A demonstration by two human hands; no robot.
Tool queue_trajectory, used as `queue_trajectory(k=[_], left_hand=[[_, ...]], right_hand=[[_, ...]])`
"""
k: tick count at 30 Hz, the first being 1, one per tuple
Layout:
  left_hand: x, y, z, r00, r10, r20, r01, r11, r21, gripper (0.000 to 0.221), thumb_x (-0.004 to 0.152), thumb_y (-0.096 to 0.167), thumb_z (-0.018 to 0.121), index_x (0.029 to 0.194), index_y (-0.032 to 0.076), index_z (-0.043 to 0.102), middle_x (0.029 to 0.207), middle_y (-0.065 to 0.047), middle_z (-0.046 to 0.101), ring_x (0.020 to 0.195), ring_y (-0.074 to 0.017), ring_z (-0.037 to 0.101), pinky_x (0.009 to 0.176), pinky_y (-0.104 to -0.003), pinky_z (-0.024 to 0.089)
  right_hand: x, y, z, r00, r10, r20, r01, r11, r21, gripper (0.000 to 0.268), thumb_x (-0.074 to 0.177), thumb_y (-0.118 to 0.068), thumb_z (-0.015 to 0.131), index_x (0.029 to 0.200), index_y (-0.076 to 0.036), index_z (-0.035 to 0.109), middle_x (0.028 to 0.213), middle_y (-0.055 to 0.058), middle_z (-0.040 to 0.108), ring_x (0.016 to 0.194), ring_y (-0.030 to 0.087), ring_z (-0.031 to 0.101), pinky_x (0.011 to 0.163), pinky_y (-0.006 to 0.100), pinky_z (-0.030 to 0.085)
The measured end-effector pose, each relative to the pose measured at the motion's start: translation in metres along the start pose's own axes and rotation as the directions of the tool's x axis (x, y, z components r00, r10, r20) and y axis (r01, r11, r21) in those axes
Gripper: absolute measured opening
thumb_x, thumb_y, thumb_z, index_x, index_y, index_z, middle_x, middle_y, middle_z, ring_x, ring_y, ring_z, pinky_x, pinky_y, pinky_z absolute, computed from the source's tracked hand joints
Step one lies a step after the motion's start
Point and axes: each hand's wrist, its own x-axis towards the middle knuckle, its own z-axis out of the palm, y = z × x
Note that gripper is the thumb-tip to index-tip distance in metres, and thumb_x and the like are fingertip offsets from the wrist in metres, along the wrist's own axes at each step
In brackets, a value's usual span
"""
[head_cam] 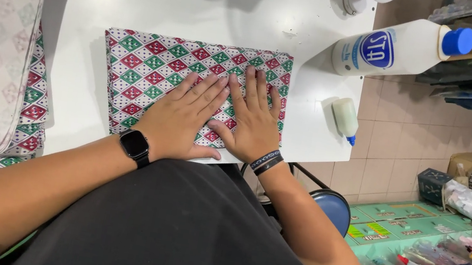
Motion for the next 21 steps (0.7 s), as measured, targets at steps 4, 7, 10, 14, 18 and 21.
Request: queue_trajectory(k=[4, 7, 10, 14, 18, 21], left_hand=[[0.001, -0.001, -0.001, 0.999, 0.007, 0.032, -0.008, 1.000, 0.018, 0.124, 0.078, 0.092, 0.044, 0.160, 0.000, 0.026, 0.170, -0.018, 0.017, 0.158, -0.0330, 0.011, 0.130, -0.049, 0.000], [-0.003, 0.000, 0.000, 0.999, 0.004, 0.040, -0.005, 1.000, 0.017, 0.123, 0.079, 0.093, 0.042, 0.160, 0.002, 0.024, 0.171, -0.017, 0.015, 0.158, -0.0319, 0.009, 0.130, -0.049, -0.002], [-0.008, -0.005, 0.002, 0.999, 0.024, 0.046, -0.024, 1.000, 0.012, 0.121, 0.080, 0.092, 0.043, 0.161, 0.003, 0.023, 0.171, -0.016, 0.014, 0.158, -0.0309, 0.009, 0.130, -0.048, -0.001], [-0.023, -0.009, -0.004, 0.998, 0.015, 0.062, -0.015, 1.000, 0.003, 0.118, 0.082, 0.090, 0.042, 0.161, 0.005, 0.023, 0.171, -0.014, 0.014, 0.158, -0.0297, 0.010, 0.130, -0.046, -0.001], [-0.044, -0.013, -0.018, 0.995, -0.054, 0.079, 0.051, 0.998, 0.035, 0.117, 0.082, 0.090, 0.041, 0.161, 0.005, 0.021, 0.172, -0.013, 0.013, 0.158, -0.0287, 0.009, 0.130, -0.045, -0.001], [-0.060, -0.015, -0.027, 0.990, -0.121, 0.076, 0.120, 0.993, 0.013, 0.117, 0.082, 0.086, 0.045, 0.162, 0.004, 0.019, 0.172, -0.015, 0.011, 0.158, -0.0303, 0.009, 0.130, -0.045, 0.000]], right_hand=[[0.000, 0.001, 0.000, 1.000, 0.006, 0.003, -0.006, 1.000, -0.008, 0.098, 0.091, -0.087, 0.027, 0.167, -0.024, 0.018, 0.174, 0.011, 0.004, 0.161, 0.029, 0.002, 0.125, 0.054, 0.000], [-0.003, 0.001, -0.001, 1.000, -0.006, 0.011, 0.006, 1.000, 0.000, 0.097, 0.092, -0.086, 0.028, 0.167, -0.026, 0.016, 0.174, 0.011, 0.002, 0.160, 0.030, 0.002, 0.125, 0.054, 0.002], [-0.004, 0.007, -0.003, 0.999, -0.043, 0.021, 0.043, 0.999, -0.010, 0.099, 0.089, -0.089, 0.024, 0.167, -0.026, 0.018, 0.174, 0.013, 0.002, 0.160, 0.032, -0.001, 0.124, 0.056, 0.001], [-0.006, 0.012, -0.007, 0.991, -0.102, 0.082, 0.100, 0.995, 0.024, 0.102, 0.084, -0.093, 0.022, 0.166, -0.032, 0.018, 0.174, 0.010, 0.000, 0.160, 0.032, -0.005, 0.124, 0.058, -0.001], [-0.006, 0.014, -0.009, 0.989, -0.096, 0.111, 0.094, 0.995, 0.026, 0.100, 0.083, -0.093, 0.021, 0.165, -0.036, 0.021, 0.174, 0.007, 0.005, 0.160, 0.030, -0.002, 0.124, 0.055, 0.000], [-0.004, 0.018, -0.007, 0.993, -0.055, 0.101, 0.052, 0.998, 0.029, 0.096, 0.087, -0.090, 0.018, 0.165, -0.033, 0.019, 0.174, 0.007, 0.008, 0.160, 0.028, 0.001, 0.125, 0.053, 0.003]])
